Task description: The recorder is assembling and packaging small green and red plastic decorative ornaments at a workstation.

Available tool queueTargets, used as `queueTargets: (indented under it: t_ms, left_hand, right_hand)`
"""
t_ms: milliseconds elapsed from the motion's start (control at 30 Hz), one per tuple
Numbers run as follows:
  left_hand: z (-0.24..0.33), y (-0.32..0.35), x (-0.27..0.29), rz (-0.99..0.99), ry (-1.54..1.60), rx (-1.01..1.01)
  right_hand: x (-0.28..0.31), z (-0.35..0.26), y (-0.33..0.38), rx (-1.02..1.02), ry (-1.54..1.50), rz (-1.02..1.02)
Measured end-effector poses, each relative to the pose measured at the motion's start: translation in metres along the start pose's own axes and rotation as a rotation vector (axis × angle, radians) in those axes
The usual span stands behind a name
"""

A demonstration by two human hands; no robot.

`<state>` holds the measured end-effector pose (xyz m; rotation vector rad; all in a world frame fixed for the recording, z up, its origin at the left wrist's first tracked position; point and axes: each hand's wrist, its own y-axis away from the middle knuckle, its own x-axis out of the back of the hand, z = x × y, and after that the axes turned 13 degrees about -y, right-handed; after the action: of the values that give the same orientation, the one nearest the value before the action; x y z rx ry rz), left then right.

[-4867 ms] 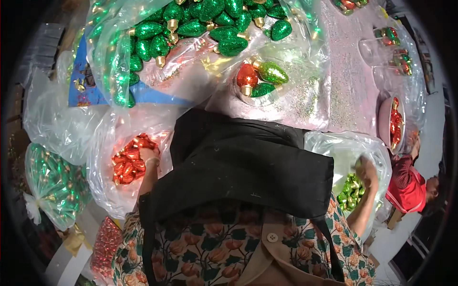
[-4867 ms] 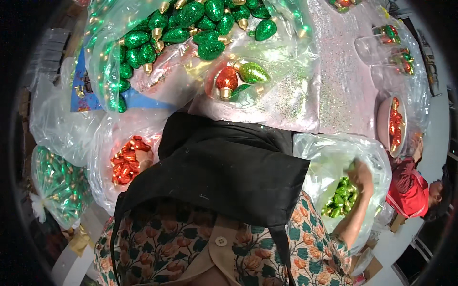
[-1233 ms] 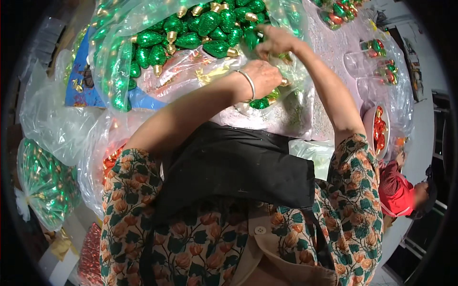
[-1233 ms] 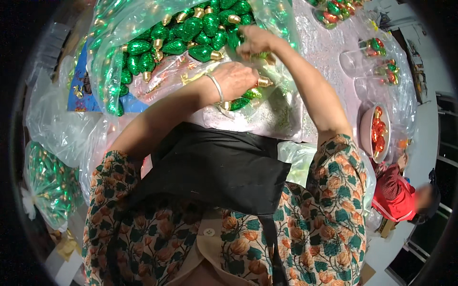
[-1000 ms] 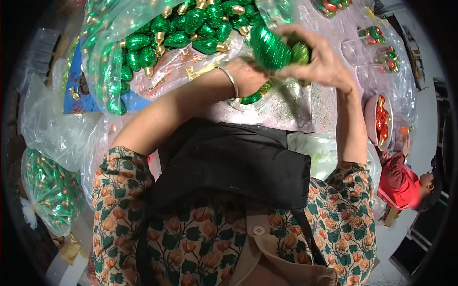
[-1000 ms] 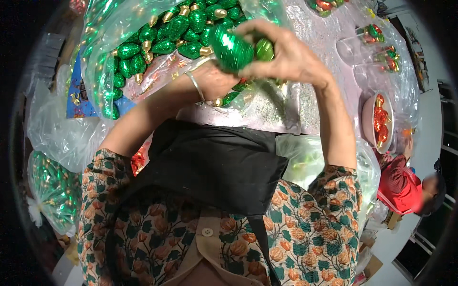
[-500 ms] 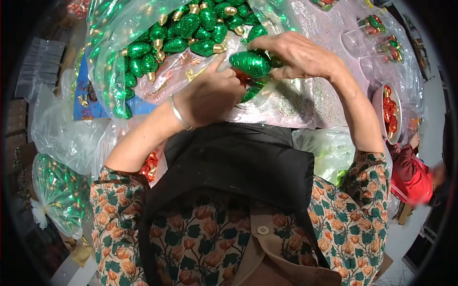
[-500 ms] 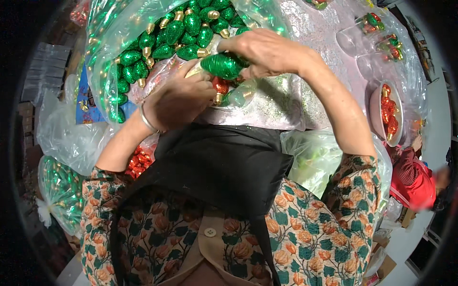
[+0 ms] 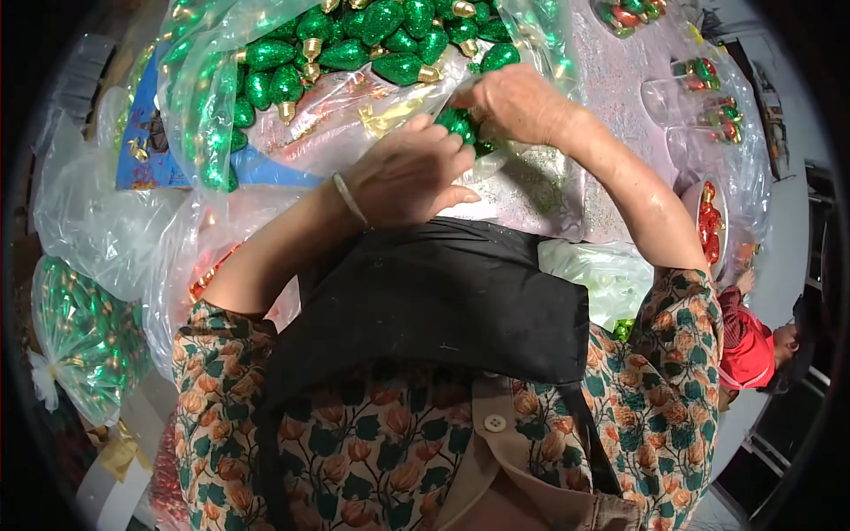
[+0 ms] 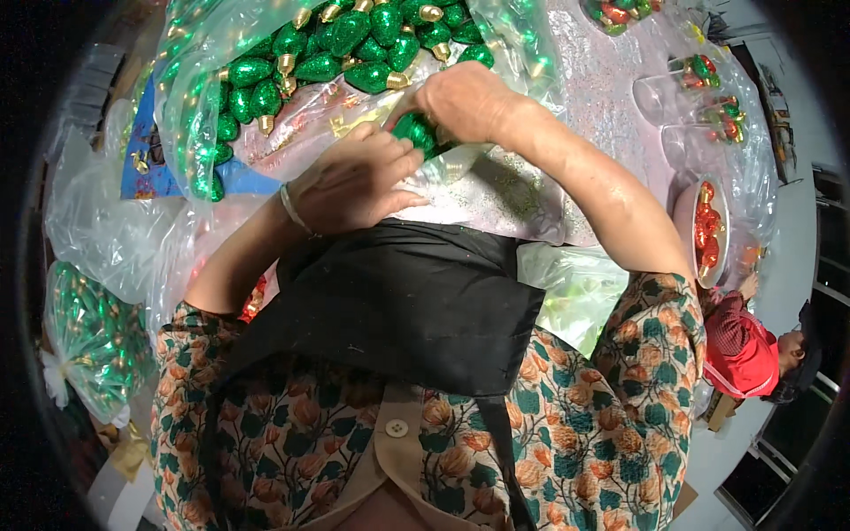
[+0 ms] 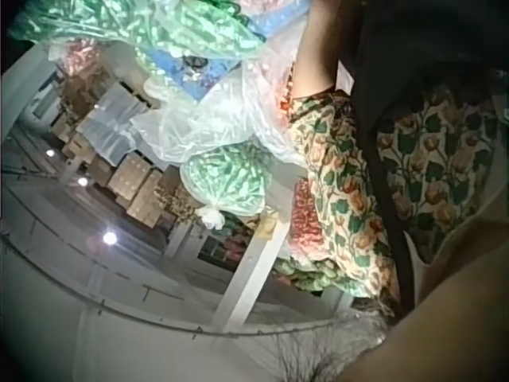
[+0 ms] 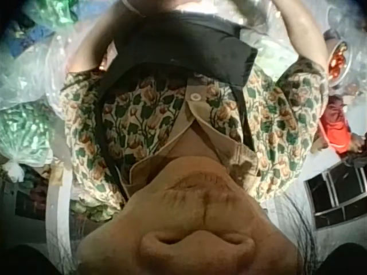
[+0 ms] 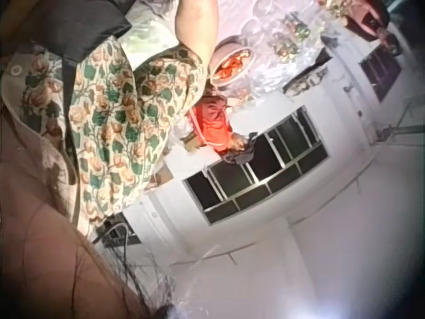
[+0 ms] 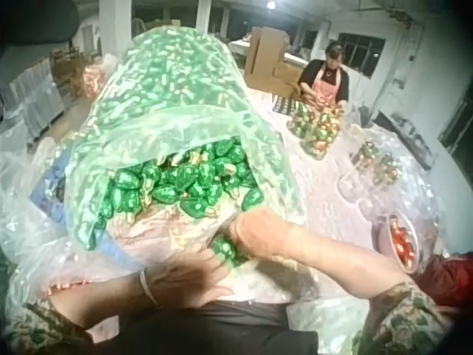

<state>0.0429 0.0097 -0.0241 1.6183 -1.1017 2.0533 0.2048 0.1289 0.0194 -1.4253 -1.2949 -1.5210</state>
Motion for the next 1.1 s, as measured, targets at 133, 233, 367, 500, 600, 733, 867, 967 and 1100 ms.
queueTargets:
  t_ms: [133,233,367,500,600,733,867,967,1100]
  left_hand:
    - [-0.006,-0.013,-0.004,0.025,0.017,0.038]
    - [-0.005,-0.025,0.001,0.041,-0.085,-0.114]
    - [-0.019,-0.052,0.012,-0.278,0.077,-0.214]
    - [-0.023,-0.061,-0.008,-0.376,-0.039,-0.149]
    - [-0.025,-0.066,-0.016,-0.355,-0.114,-0.114]
    - [-0.021,-0.078,-0.018,-0.467,-0.125,-0.068]
    - [-0.027,-0.076,-0.023,-0.445,-0.127,-0.115]
    - [-0.032,-0.076,-0.023,-0.395,-0.113,-0.147]
    - [-0.035,-0.076,-0.025,-0.404,-0.077,-0.116]
  right_hand:
    - [-0.009,0.008,0.002,-0.098,-0.096,0.112]
    - [-0.009,0.012,0.005,-0.186,-0.078,0.095]
    - [-0.008,0.01,0.011,-0.148,-0.077,0.086]
    - [-0.006,0.014,0.017,-0.229,-0.039,0.01]
    - [-0.01,0.005,0.017,-0.422,0.026,-0.164]
    - [-0.004,0.019,0.015,-0.385,-0.07,-0.291]
    - [0.012,0.02,0.01,-0.32,-0.254,-0.549]
    - [0.009,0.035,0.005,-0.121,-0.579,-0.535]
    - [0.006,0.038,-0.006,-0.124,-0.617,-0.695]
